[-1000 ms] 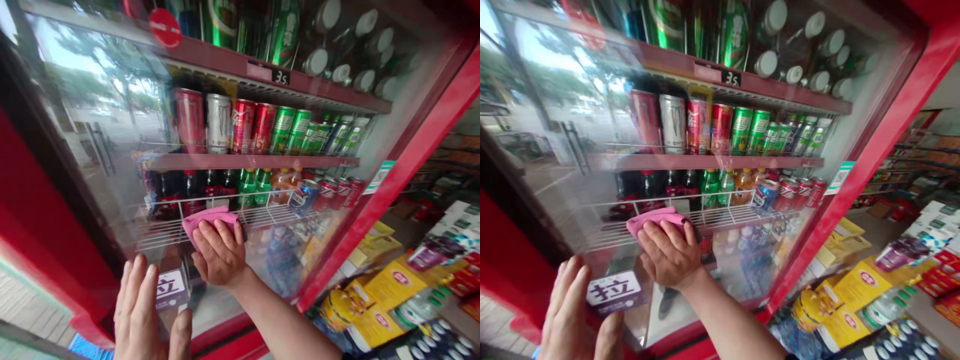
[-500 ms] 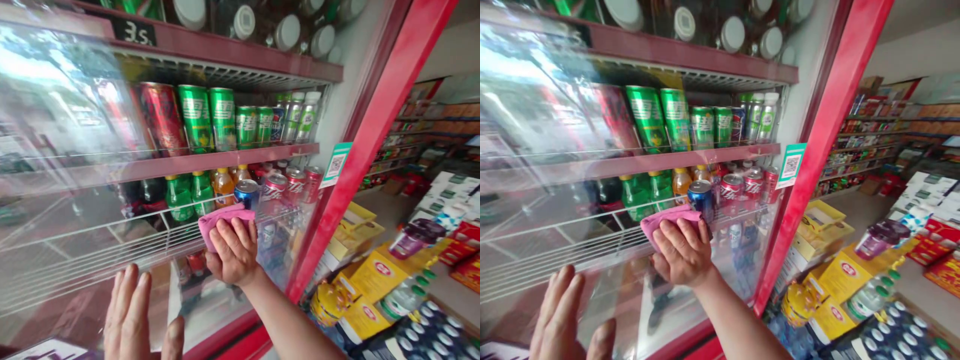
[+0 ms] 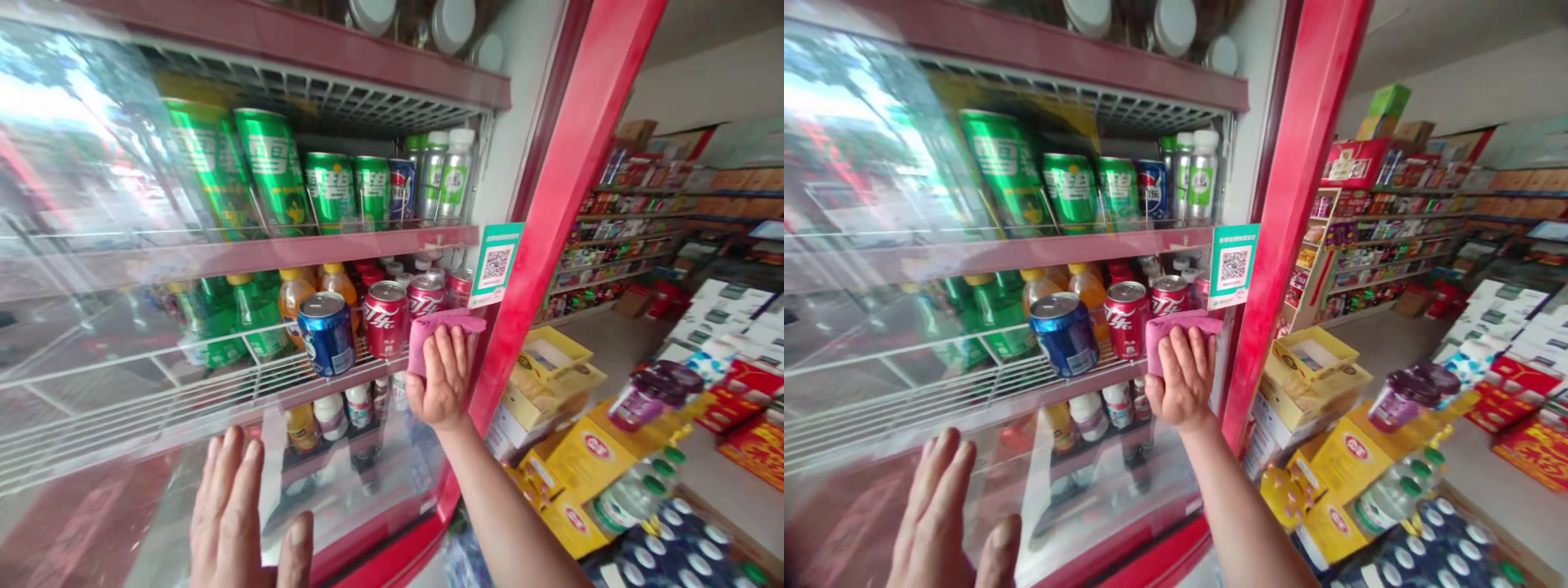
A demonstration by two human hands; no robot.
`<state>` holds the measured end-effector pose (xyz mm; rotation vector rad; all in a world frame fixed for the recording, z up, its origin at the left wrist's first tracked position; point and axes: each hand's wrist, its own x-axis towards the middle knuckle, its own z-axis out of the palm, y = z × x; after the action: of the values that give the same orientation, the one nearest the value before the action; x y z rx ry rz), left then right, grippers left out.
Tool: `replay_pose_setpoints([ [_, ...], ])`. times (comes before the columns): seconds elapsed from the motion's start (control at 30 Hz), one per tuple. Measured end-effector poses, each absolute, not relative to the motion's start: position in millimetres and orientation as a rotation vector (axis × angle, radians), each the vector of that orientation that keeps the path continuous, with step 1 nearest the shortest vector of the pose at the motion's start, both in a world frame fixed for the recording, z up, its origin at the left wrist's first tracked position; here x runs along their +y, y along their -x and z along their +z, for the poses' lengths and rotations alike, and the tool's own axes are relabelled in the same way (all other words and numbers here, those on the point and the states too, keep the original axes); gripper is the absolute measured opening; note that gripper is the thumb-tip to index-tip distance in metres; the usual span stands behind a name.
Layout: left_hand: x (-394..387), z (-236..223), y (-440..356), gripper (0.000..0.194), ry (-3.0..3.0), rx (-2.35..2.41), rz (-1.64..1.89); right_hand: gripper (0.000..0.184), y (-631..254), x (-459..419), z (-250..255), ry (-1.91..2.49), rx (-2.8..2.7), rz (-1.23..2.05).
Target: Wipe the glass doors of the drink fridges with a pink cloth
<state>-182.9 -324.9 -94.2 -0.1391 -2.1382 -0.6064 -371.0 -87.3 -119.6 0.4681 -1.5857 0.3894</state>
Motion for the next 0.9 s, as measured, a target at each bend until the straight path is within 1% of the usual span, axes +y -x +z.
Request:
replay_pose_setpoints([
  [0.17, -327.4, -101.6, 180.2, 0.082, 0.147, -2.148, -0.565, 0.073, 384.7, -47.7, -134.4, -0.348, -1.619, 0.367],
  [0.3, -345.7, -104.4, 170.4, 0.082, 0.085, -2.128, -0.537, 0.074, 382.9, -52.5, -140.8, -0.27, -1.604, 0.461],
  [0.43, -374.8, -104.1, 153.4, 0.083, -0.013, -2.108, -0.521, 0.081, 368.3, -89.4, -139.0, -0.124, -1.625, 0.623],
  [0.53, -399.8, -105.1, 140.8, 0.08, -0.088, -2.081, -0.491, 0.087, 355.8, -117.8, -134.8, -0.076, -1.639, 0.673],
  [0.73, -444.6, -108.8, 122.2, 0.078, -0.187, -2.056, -0.45, 0.091, 336.9, -164.4, -128.4, -0.09, -1.662, 0.684],
  [0.9, -476.4, -106.7, 114.0, 0.078, -0.186, -2.047, -0.455, 0.094, 310.5, -229.2, -129.1, -0.252, -1.692, 0.619],
])
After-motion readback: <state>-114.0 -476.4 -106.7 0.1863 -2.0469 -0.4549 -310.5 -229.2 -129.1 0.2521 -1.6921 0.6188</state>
